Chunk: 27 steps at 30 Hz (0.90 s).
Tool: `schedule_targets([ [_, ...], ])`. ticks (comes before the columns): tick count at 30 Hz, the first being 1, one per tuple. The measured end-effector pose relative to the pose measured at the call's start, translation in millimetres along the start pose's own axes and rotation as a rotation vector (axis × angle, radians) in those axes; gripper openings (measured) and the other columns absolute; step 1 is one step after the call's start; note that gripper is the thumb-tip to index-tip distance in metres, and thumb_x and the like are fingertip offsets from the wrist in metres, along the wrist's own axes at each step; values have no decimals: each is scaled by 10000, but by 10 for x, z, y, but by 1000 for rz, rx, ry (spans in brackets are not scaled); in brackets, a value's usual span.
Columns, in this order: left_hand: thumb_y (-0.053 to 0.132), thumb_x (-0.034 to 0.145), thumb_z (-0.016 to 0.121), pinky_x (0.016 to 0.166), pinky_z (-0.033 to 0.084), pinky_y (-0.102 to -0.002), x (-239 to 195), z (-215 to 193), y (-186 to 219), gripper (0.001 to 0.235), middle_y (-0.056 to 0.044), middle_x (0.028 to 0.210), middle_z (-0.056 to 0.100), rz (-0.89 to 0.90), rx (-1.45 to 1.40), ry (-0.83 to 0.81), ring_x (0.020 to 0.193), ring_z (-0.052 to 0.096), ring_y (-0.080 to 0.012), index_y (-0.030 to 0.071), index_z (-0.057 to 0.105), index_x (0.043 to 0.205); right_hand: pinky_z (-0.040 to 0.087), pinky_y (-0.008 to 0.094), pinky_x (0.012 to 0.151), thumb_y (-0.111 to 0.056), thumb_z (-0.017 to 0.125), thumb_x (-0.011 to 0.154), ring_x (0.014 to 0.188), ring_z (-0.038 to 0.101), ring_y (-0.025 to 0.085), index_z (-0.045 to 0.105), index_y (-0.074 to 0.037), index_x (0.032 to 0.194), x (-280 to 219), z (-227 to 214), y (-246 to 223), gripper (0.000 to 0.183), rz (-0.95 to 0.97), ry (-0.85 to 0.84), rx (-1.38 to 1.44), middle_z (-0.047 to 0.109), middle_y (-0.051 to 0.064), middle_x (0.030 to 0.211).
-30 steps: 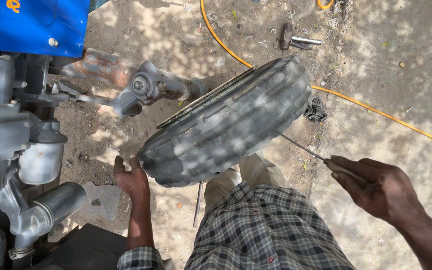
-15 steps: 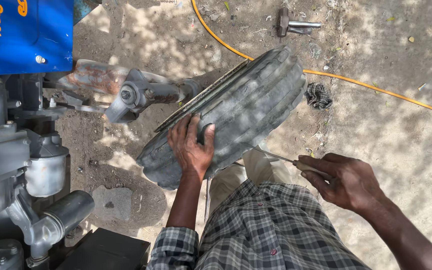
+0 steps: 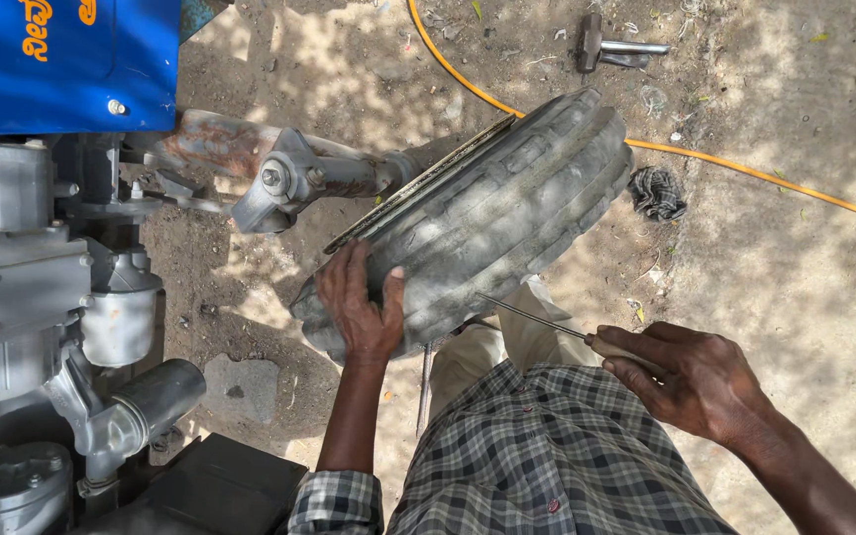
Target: The person uses a screwdriver to pry and separate the tire bead from the rim of a wheel attached to a blue machine. They work around the circumference, applying pressure with the tool while holding the tire with the other hand.
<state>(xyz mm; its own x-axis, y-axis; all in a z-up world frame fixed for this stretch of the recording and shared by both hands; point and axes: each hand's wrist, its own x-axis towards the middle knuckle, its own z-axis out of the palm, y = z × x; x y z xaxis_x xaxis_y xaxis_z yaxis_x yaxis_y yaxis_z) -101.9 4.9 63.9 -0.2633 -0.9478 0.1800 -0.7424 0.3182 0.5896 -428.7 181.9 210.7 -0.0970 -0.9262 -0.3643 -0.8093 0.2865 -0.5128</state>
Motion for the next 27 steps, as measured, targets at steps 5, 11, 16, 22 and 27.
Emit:
schedule_targets([
  [5,512,952,669,1224,214,-630,241,241,302,652,-177,1439,591,-49,7,-68,1398,486,-365,57,596,1413,605,321,489,-431,772,851,515,718,139,714,-353,1317,117,64,-64,476,65,-76,-66,757,-15,718],
  [11,573,972,637,1206,234,-579,263,285,272,593,-127,1432,612,-113,114,-129,1384,489,-339,136,655,1373,572,323,453,-400,790,868,488,700,136,768,-298,1203,98,25,135,351,125,42,-103,782,-18,756],
  [16,547,972,653,1185,275,-568,247,257,211,566,-114,1397,633,-95,88,-107,1363,512,-339,138,670,1363,581,305,518,-337,782,894,622,730,150,781,-188,1223,-46,-94,470,361,195,219,-165,778,37,830],
  [22,501,980,670,1166,294,-557,182,199,72,531,-133,1392,641,-55,45,-72,1356,524,-349,121,668,1350,627,285,588,-311,757,883,734,769,154,757,-173,1224,-133,-38,423,368,111,228,77,788,60,953],
  [27,484,971,691,1165,302,-543,124,170,-17,517,-116,1390,654,-78,43,-79,1354,534,-339,117,672,1335,615,318,512,-343,831,846,575,757,168,778,-253,1267,-105,163,67,433,199,16,23,786,27,752],
])
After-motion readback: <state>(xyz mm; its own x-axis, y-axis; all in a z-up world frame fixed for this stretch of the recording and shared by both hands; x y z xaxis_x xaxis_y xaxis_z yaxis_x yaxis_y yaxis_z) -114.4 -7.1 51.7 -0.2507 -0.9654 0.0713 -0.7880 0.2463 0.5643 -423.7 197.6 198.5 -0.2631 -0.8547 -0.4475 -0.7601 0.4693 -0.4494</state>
